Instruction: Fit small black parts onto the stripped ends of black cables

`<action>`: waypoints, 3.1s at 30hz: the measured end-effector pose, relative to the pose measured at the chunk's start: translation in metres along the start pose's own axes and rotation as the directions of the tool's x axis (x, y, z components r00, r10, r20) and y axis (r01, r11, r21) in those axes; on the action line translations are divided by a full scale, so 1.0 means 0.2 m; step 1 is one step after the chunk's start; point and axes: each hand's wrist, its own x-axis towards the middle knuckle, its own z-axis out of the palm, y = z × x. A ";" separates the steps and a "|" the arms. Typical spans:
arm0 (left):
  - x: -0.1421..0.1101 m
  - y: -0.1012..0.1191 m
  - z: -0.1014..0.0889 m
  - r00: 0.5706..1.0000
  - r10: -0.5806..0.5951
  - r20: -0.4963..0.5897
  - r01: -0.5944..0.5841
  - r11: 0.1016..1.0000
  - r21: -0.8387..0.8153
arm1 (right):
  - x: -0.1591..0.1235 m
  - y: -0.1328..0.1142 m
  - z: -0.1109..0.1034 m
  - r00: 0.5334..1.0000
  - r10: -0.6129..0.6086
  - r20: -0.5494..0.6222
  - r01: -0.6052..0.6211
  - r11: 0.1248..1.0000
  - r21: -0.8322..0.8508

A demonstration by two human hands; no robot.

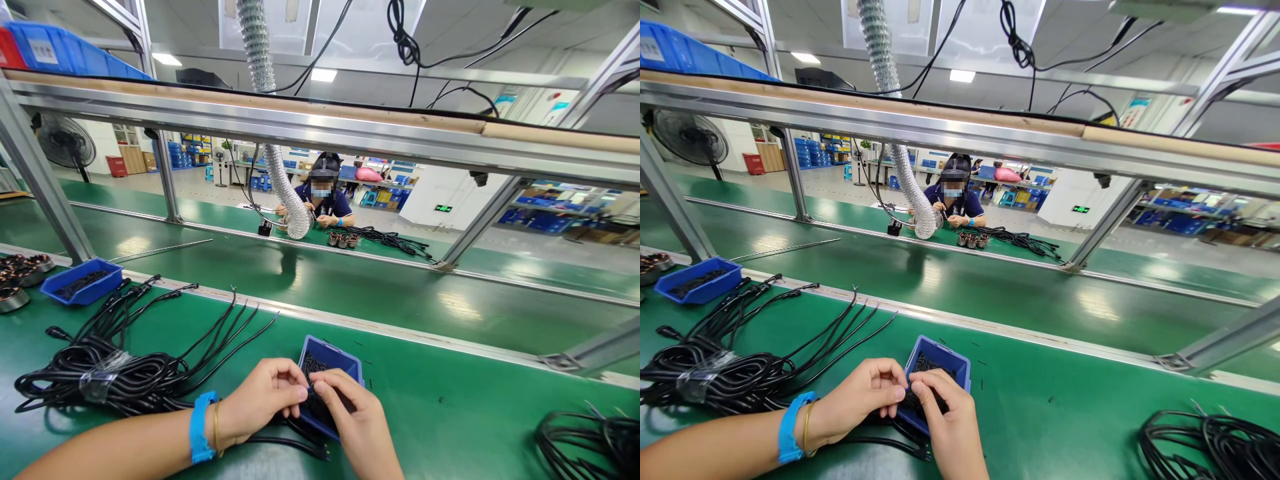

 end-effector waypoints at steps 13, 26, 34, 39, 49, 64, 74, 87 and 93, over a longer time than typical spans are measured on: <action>-0.03 0.02 0.00 0.997 0.074 0.015 -0.072 0.993 -0.092 | -0.02 0.03 0.05 0.971 0.154 0.182 -0.163 0.986 0.039; -0.18 0.04 0.04 0.890 0.001 0.457 -0.276 0.798 0.535 | 0.07 -0.02 -0.16 0.987 0.138 0.082 -0.133 0.989 -0.064; -0.02 0.18 -0.19 0.953 0.259 -0.154 0.198 -0.151 0.968 | 0.06 0.18 -0.09 0.976 -0.200 0.090 0.198 0.631 -0.750; 0.09 0.06 -0.26 0.871 0.169 -0.461 0.485 -0.152 0.861 | 0.05 0.27 0.02 0.959 -0.134 0.251 0.285 0.418 -0.863; 0.11 0.03 -0.23 0.933 0.125 -0.337 0.320 0.141 0.937 | 0.03 0.35 0.11 0.969 -0.149 0.198 0.244 0.422 -0.873; 0.17 0.06 0.02 0.997 0.007 0.080 -0.029 0.962 0.273 | 0.05 0.10 -0.05 0.995 -0.102 -0.007 0.088 0.890 -0.448; 0.13 0.08 -0.05 0.997 -0.072 -0.005 0.072 0.987 0.146 | 0.01 0.07 -0.06 0.986 -0.158 -0.044 0.138 0.945 -0.295; 0.10 0.10 -0.02 0.997 -0.077 0.017 0.072 0.975 0.208 | -0.01 0.05 -0.06 0.964 -0.262 -0.050 0.233 0.917 -0.325; 0.11 0.10 -0.02 0.997 -0.071 0.012 0.067 0.977 0.205 | -0.01 0.07 -0.02 0.964 -0.267 0.017 0.258 0.912 -0.318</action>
